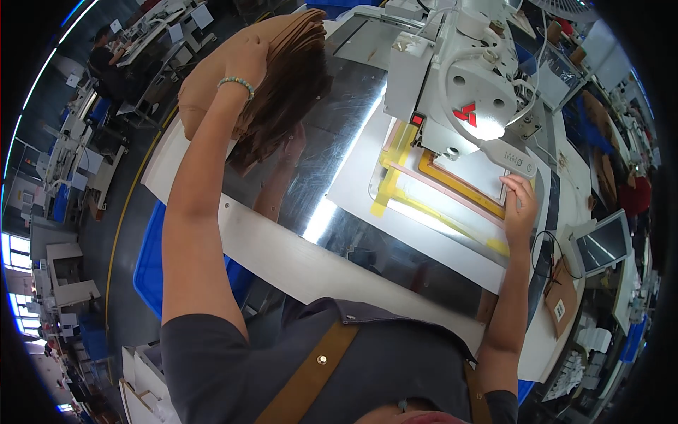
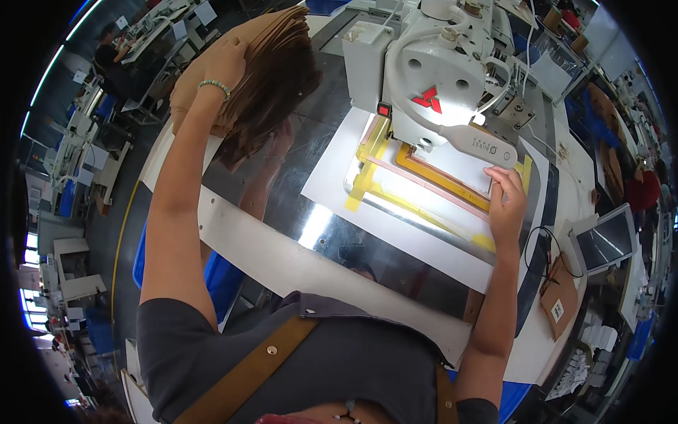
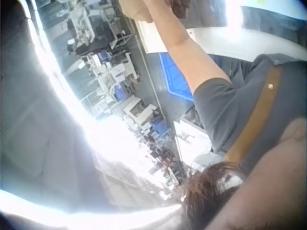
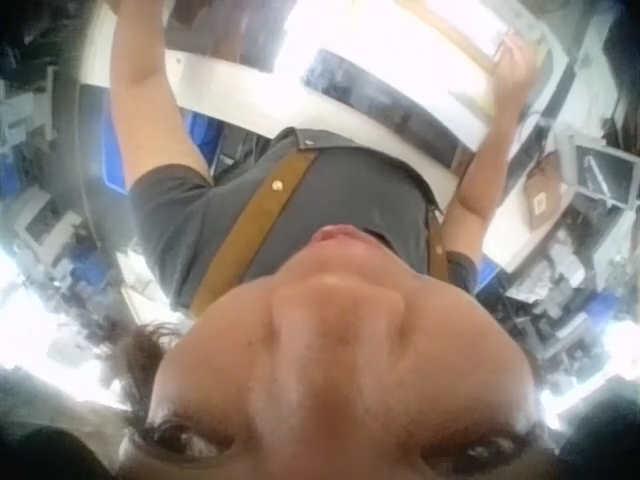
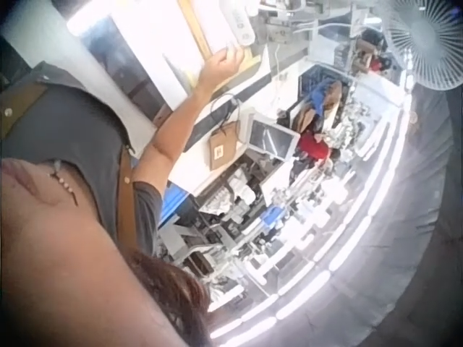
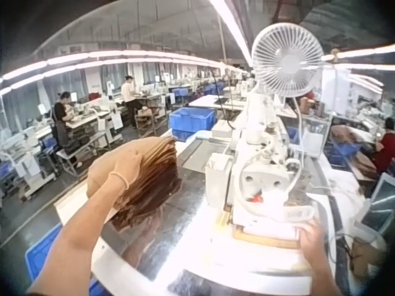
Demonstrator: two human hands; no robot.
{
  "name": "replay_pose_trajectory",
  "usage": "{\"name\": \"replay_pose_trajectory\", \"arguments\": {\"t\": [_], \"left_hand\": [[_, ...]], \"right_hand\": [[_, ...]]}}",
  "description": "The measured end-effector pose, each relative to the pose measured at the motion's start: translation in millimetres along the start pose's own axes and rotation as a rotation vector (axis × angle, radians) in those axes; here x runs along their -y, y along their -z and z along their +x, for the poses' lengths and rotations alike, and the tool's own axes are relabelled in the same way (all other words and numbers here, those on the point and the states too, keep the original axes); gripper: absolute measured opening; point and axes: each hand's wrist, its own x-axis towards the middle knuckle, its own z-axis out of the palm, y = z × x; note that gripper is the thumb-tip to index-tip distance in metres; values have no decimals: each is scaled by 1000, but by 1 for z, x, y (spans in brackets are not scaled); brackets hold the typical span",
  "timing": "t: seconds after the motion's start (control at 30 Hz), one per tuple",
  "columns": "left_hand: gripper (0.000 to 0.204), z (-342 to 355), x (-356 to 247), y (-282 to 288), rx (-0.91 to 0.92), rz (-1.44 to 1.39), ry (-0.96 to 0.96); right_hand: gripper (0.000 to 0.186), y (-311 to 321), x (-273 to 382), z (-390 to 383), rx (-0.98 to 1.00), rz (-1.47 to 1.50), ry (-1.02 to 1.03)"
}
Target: Using an industrial sewing machine to attach brand labels onto fabric or leather pieces.
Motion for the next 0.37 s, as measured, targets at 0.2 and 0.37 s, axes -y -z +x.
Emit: {"name": "replay_pose_trajectory", "arguments": {"t": [0.2,0.37], "left_hand": [[17,34,5,-23,-88,-57,32],[31,66,69,-51,12,-1062,714]], "right_hand": [[27,0,-4,-6,-29,51,-19],[26,-11,-20,-5,-43,109,-18]]}}
